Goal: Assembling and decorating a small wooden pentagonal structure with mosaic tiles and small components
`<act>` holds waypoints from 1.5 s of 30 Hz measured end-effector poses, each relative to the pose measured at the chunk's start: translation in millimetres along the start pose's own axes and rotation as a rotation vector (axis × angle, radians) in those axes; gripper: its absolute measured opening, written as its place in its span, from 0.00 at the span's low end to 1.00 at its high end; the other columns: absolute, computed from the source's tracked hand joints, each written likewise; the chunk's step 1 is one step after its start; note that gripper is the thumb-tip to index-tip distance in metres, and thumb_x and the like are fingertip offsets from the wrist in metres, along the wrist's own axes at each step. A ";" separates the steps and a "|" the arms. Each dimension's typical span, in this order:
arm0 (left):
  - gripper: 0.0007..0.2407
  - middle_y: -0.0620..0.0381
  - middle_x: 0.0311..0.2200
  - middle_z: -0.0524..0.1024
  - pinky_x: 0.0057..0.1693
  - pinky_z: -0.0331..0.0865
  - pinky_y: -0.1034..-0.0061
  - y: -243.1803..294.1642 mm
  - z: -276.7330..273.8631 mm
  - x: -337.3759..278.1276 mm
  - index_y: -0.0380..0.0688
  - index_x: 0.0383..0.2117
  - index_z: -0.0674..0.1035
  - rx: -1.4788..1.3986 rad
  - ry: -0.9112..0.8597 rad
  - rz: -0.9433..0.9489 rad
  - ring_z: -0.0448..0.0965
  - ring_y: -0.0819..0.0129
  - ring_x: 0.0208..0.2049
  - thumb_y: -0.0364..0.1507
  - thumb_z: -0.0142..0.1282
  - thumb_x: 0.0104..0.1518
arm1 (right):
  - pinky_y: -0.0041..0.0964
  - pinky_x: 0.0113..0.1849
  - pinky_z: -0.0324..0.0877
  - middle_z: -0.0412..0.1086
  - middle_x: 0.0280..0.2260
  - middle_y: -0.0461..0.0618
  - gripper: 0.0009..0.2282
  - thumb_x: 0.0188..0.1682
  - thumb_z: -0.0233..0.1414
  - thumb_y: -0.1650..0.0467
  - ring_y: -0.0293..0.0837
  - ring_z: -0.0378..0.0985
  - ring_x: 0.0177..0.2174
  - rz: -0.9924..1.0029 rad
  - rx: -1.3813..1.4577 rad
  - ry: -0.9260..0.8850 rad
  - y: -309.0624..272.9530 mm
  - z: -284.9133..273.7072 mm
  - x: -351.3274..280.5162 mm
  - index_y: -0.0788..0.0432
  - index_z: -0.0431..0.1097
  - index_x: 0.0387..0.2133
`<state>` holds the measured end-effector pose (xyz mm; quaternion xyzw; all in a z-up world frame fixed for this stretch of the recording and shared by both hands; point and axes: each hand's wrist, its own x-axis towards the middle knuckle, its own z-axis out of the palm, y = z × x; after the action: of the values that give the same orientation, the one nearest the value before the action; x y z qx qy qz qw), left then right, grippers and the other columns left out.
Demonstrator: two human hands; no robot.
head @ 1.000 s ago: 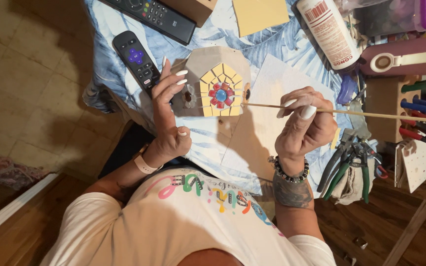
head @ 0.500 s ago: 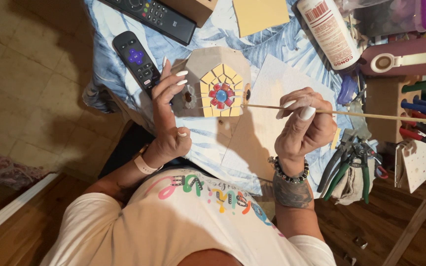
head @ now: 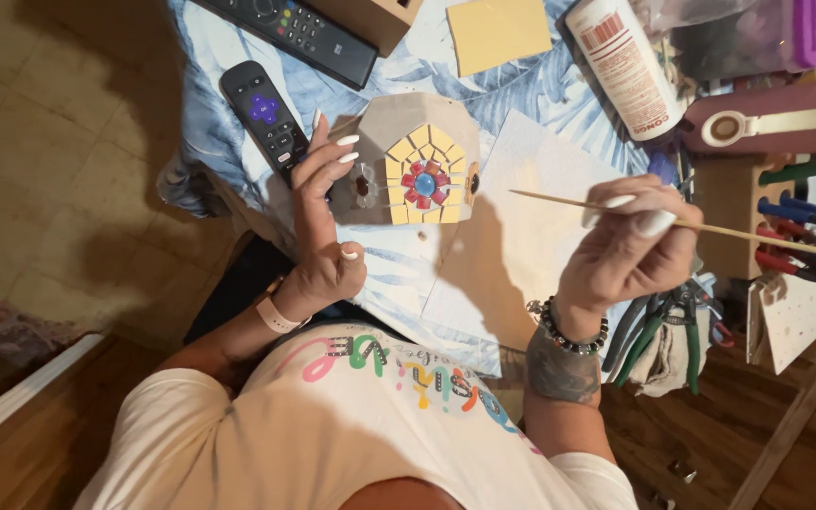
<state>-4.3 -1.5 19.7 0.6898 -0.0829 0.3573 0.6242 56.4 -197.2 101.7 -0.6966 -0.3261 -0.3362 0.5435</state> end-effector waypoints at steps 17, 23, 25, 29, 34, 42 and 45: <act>0.25 0.47 0.46 0.57 0.62 0.48 0.57 16.5 -6.7 2.9 0.38 0.44 0.59 -0.002 -0.020 -0.071 0.48 0.48 0.58 0.49 0.25 0.55 | 0.35 0.23 0.59 0.53 0.19 0.52 0.10 0.48 0.38 0.68 0.46 0.58 0.17 0.092 -0.193 0.282 -20.4 -12.3 23.3 0.63 0.52 0.21; 0.24 0.47 0.47 0.57 0.63 0.48 0.56 16.0 -7.0 2.8 0.38 0.44 0.59 0.002 -0.032 -0.062 0.48 0.48 0.58 0.49 0.25 0.55 | 0.36 0.23 0.60 0.54 0.20 0.54 0.10 0.49 0.37 0.68 0.47 0.57 0.18 0.090 -0.152 0.248 -18.3 -16.9 21.9 0.63 0.53 0.23; 0.24 0.47 0.47 0.57 0.62 0.48 0.56 15.7 -6.6 2.9 0.38 0.44 0.59 0.006 -0.033 -0.059 0.48 0.48 0.58 0.49 0.25 0.55 | 0.36 0.24 0.60 0.54 0.20 0.53 0.10 0.49 0.38 0.68 0.46 0.57 0.19 0.081 -0.159 0.254 -18.2 -16.9 22.3 0.63 0.53 0.23; 0.25 0.47 0.46 0.57 0.62 0.49 0.56 15.3 -5.2 3.0 0.37 0.43 0.60 0.023 -0.024 -0.055 0.49 0.48 0.57 0.49 0.25 0.55 | 0.35 0.21 0.60 0.56 0.20 0.54 0.10 0.48 0.38 0.69 0.44 0.57 0.18 0.066 -0.175 0.295 -16.7 -20.3 23.1 0.63 0.54 0.22; 0.24 0.48 0.47 0.57 0.62 0.49 0.56 18.1 -5.3 3.9 0.37 0.44 0.59 0.038 -0.035 -0.049 0.48 0.48 0.58 0.48 0.24 0.56 | 0.38 0.24 0.58 0.53 0.21 0.57 0.07 0.49 0.37 0.70 0.46 0.55 0.19 0.028 -0.086 0.269 -11.3 -36.9 20.3 0.64 0.53 0.27; 0.26 0.48 0.46 0.57 0.62 0.52 0.57 28.2 -0.5 5.3 0.34 0.42 0.61 0.105 -0.015 0.020 0.50 0.50 0.57 0.48 0.23 0.55 | 0.36 0.25 0.54 0.54 0.19 0.56 0.09 0.49 0.38 0.70 0.46 0.55 0.19 -0.074 -0.162 0.307 -29.6 -45.1 33.4 0.63 0.53 0.22; 0.26 0.47 0.46 0.58 0.61 0.52 0.59 31.7 2.0 6.0 0.35 0.44 0.60 0.109 -0.034 0.029 0.51 0.50 0.57 0.49 0.23 0.56 | 0.31 0.18 0.48 0.57 0.17 0.59 0.13 0.47 0.40 0.68 0.43 0.55 0.14 0.040 -0.139 0.491 -30.0 -57.1 29.3 0.66 0.53 0.17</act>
<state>-16.9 -7.9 48.8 0.7276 -0.0837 0.3584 0.5789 41.7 -244.5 152.4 -0.6361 -0.1467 -0.5060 0.5637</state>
